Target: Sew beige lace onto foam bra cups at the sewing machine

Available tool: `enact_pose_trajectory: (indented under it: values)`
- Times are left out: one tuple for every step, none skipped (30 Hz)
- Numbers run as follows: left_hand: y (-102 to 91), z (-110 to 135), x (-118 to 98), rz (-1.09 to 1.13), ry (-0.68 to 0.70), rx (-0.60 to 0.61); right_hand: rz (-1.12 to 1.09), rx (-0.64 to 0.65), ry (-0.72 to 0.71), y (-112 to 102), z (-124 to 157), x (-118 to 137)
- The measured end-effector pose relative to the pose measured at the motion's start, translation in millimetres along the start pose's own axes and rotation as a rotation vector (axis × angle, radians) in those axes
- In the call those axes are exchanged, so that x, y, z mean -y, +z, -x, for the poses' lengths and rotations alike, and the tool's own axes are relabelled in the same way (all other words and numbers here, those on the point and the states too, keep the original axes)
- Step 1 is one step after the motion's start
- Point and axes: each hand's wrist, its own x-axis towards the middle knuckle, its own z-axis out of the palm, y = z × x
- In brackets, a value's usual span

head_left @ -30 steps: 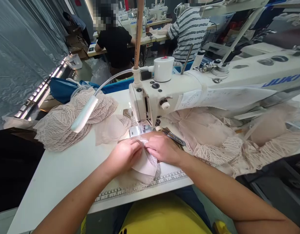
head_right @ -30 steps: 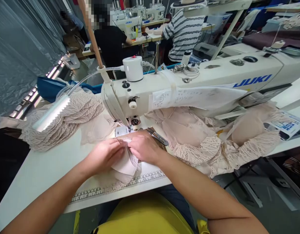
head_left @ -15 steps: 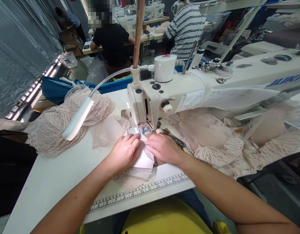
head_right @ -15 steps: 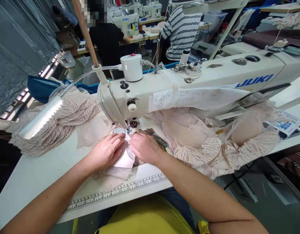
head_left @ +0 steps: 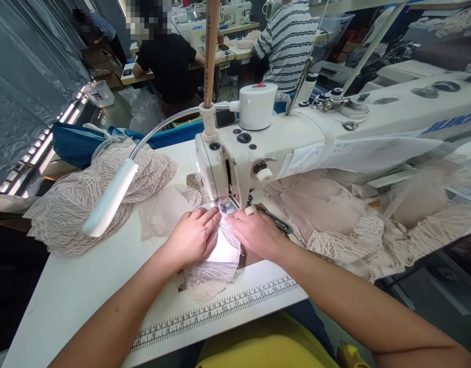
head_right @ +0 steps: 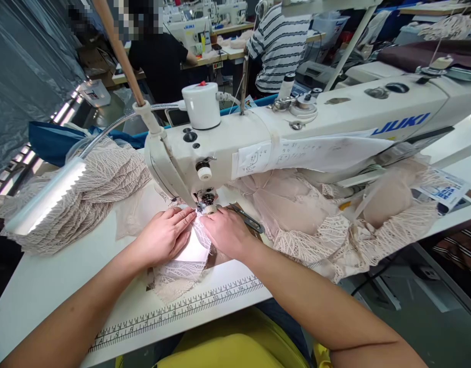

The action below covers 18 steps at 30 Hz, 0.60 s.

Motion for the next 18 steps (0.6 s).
enact_pose_trajectory:
  values:
    - [0.0, -1, 2, 0.007, 0.004, 0.005, 0.010, 0.002, 0.011, 0, -1, 0]
    - [0.0, -2, 4, 0.013, 0.011, 0.011, 0.018, 0.006, 0.023, 0, -2, 0]
    - [-0.1, -3, 6, 0.019, 0.019, 0.016, 0.023, 0.011, 0.036, 0, -2, 1]
    - [-0.2, -4, 8, 0.024, 0.029, 0.017, 0.027, 0.018, 0.048, -1, -3, 1]
    - [-0.2, -4, 9, 0.029, 0.039, 0.016, 0.029, 0.026, 0.058, -2, -4, 1]
    - [-0.2, -5, 11, 0.032, 0.050, 0.015, 0.030, 0.036, 0.065, -3, -4, 2]
    - [-0.2, -5, 12, 0.035, 0.061, 0.015, 0.030, 0.044, 0.072, -4, -4, 2]
    - [-0.1, -6, 13, 0.036, 0.069, 0.018, 0.031, 0.051, 0.077, -5, -5, 3]
    - [-0.1, -7, 14, 0.038, 0.076, 0.022, 0.032, 0.057, 0.082, -6, -5, 3]
    - [-0.1, -7, 15, 0.040, 0.081, 0.027, 0.032, 0.057, 0.088, -6, -5, 4]
    - [-0.3, -7, 17, 0.044, 0.085, 0.028, 0.028, 0.055, 0.093, -7, -5, 4]
    - [-0.6, -7, 18, 0.050, 0.089, 0.026, 0.019, 0.047, 0.097, -7, -5, 3]
    - [-1.3, -7, 19, 0.054, 0.092, 0.021, 0.002, 0.034, 0.097, -6, -5, 3]
    - [-2.3, -7, 21, 0.053, 0.093, 0.015, -0.022, 0.018, 0.092, -5, -4, 2]
    - [-3.5, -6, 22, 0.045, 0.092, 0.009, -0.051, 0.000, 0.086, -5, -4, 0]
    - [-5.0, -5, 22, 0.031, 0.090, 0.006, -0.079, -0.016, 0.085, -4, -3, -1]
    - [-6.6, -4, 22, 0.014, 0.089, 0.002, -0.101, -0.033, 0.092, -3, -2, -3]
    - [-8.1, -3, 21, 0.000, 0.089, -0.001, -0.117, -0.049, 0.104, -2, -1, -4]
